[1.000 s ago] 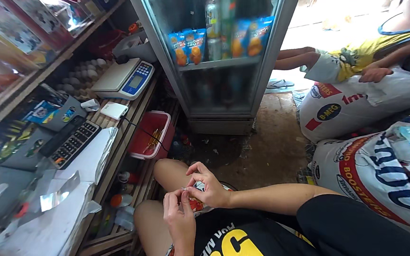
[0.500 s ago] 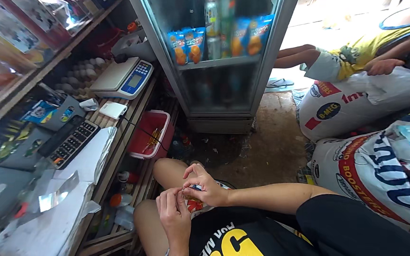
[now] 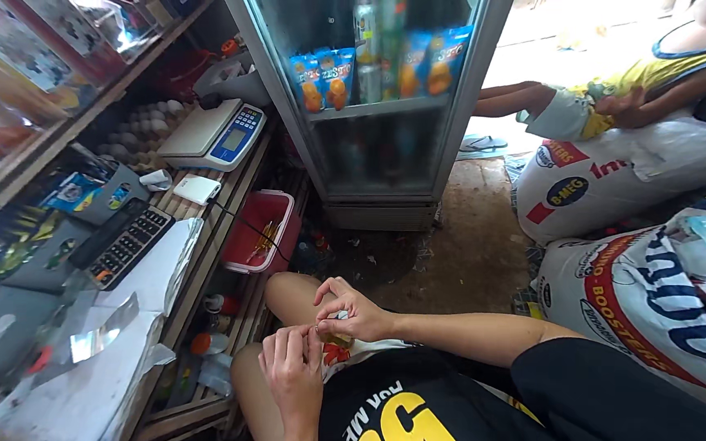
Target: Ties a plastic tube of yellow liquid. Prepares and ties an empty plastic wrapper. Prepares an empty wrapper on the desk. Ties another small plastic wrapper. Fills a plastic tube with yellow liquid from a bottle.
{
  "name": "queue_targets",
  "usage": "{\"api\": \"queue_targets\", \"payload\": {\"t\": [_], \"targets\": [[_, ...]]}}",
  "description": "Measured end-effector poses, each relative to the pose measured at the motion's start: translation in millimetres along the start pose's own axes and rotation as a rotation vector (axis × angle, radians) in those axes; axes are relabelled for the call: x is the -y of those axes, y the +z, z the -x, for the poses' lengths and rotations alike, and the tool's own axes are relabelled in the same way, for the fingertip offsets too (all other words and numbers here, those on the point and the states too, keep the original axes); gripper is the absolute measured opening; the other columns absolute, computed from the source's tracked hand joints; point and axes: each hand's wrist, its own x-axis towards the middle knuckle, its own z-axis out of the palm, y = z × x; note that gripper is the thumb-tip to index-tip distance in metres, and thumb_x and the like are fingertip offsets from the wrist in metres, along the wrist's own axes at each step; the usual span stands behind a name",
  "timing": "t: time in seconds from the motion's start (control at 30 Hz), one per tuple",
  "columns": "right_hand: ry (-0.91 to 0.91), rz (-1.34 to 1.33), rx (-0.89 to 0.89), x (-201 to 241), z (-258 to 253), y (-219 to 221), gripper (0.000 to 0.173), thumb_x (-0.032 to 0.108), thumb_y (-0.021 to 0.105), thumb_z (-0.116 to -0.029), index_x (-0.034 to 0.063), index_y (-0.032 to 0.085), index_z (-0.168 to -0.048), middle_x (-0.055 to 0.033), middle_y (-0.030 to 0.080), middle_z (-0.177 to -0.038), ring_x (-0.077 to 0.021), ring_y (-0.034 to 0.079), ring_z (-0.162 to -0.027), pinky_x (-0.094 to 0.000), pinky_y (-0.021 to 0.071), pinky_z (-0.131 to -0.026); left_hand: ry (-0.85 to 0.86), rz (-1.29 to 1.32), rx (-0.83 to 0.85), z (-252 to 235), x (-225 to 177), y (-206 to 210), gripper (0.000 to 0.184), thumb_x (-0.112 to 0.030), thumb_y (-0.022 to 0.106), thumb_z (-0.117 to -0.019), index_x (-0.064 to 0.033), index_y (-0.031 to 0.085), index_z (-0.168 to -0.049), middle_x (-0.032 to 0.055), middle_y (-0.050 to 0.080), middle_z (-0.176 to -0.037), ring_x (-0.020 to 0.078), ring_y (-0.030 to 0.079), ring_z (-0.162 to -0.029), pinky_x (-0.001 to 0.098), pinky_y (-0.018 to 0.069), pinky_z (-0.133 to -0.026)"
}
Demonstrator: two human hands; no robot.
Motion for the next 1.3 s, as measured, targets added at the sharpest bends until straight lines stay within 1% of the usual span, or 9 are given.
{"api": "queue_targets", "payload": {"t": [0.27,0.4,0.53,0.7,0.83,1.03,1.13,1.2,1.3], "targets": [[-0.003,0.019,0.068,2.3,-3.0,-5.8,0.027,0.029,0.067,-0.0969,0.0064,0.079,-0.088,-0.0135,0.059,-0.128,-0.0241,0.044,-0.129,-0.0386,0.0312,-0.111,0.038,0.113,0.047,2.2,4.8,5.8,0.03,-0.028,0.051,-0.097,-0.0067,0.069,-0.086,0.0063,0.066,-0.088,0.0237,0.061,-0.091,0.0376,0.0491,-0.081],[0.021,-0.009,0.076,4.9,-3.3,-6.8,0.027,0.028,0.069,-0.0961,0.0052,0.079,-0.087,-0.0138,0.06,-0.128,-0.0245,0.044,-0.13,-0.0396,0.0308,-0.113,-0.066,0.302,0.074,4.4,3.8,7.8,0.026,-0.023,0.052,-0.0945,-0.0055,0.069,-0.085,0.0037,0.065,-0.087,0.0151,0.06,-0.09,0.0278,0.049,-0.084],[0.028,-0.033,0.09,2.1,-3.5,-6.5,0.028,0.027,0.066,-0.0975,0.0035,0.078,-0.089,-0.0144,0.06,-0.129,-0.0245,0.044,-0.13,-0.0389,0.031,-0.113,-0.06,0.149,0.008,1.2,1.7,3.1,0.025,-0.029,0.061,-0.094,-0.0104,0.075,-0.087,0.0025,0.07,-0.09,0.0218,0.062,-0.093,0.0425,0.0455,-0.081],[0.042,-0.033,0.109,2.7,-3.9,-7.9,0.028,0.028,0.066,-0.0973,0.0041,0.078,-0.088,-0.0145,0.058,-0.131,-0.0245,0.042,-0.131,-0.0392,0.0288,-0.113,-0.039,0.204,0.019,0.6,4.2,4.0,0.022,-0.025,0.061,-0.0921,-0.0089,0.074,-0.085,0.0014,0.069,-0.088,0.018,0.061,-0.093,0.0339,0.0485,-0.086],[0.077,-0.023,0.094,4.5,-5.5,-8.8,0.028,0.029,0.069,-0.0958,0.0044,0.077,-0.086,-0.0138,0.058,-0.131,-0.0243,0.042,-0.131,-0.0386,0.0297,-0.113,-0.06,0.226,0.065,2.7,2.3,6.3,0.026,-0.025,0.055,-0.0934,-0.0068,0.07,-0.084,0.0034,0.066,-0.085,0.0191,0.06,-0.089,0.0334,0.0481,-0.084],[0.096,-0.035,0.086,1.8,-5.3,-8.8,0.026,0.028,0.071,-0.0944,0.0043,0.078,-0.087,-0.0137,0.058,-0.131,-0.0233,0.043,-0.129,-0.0384,0.031,-0.111,-0.332,0.435,0.243,1.8,1.4,-0.8,0.027,-0.028,0.058,-0.0965,-0.0071,0.073,-0.091,-0.0015,0.066,-0.087,0.007,0.061,-0.089,0.0232,0.0491,-0.081],[0.08,-0.047,0.075,-0.4,-4.2,-6.5,0.027,0.032,0.073,-0.0934,0.0058,0.078,-0.089,-0.0128,0.058,-0.131,-0.0226,0.043,-0.128,-0.0383,0.0316,-0.111,-0.542,0.728,0.31,0.7,3.1,-5.1,0.02,-0.02,0.058,-0.0979,-0.0063,0.072,-0.093,-0.0031,0.067,-0.085,0.0028,0.064,-0.081,0.0191,0.0528,-0.075],[-0.011,-0.003,0.056,-3.8,-3.0,-4.1,0.026,0.033,0.073,-0.093,0.0071,0.077,-0.091,-0.0139,0.059,-0.13,-0.0255,0.045,-0.128,-0.0412,0.0326,-0.112,-0.71,0.97,0.32,1.1,3.6,-5.8,0.019,-0.012,0.054,-0.0977,-0.0055,0.07,-0.089,-0.0022,0.069,-0.081,0.0054,0.065,-0.079,0.0228,0.054,-0.079],[-0.268,0.238,0.016,-5.4,-3.8,-1.6,0.019,0.028,0.072,-0.0958,0.0106,0.074,-0.089,-0.0135,0.063,-0.125,-0.0301,0.05,-0.13,-0.0489,0.0346,-0.115,-0.826,1.086,0.3,3.1,5.0,-6.6,0.019,-0.008,0.055,-0.0972,-0.0045,0.069,-0.086,0.0003,0.07,-0.08,0.0078,0.066,-0.079,0.0243,0.0549,-0.08]]}}
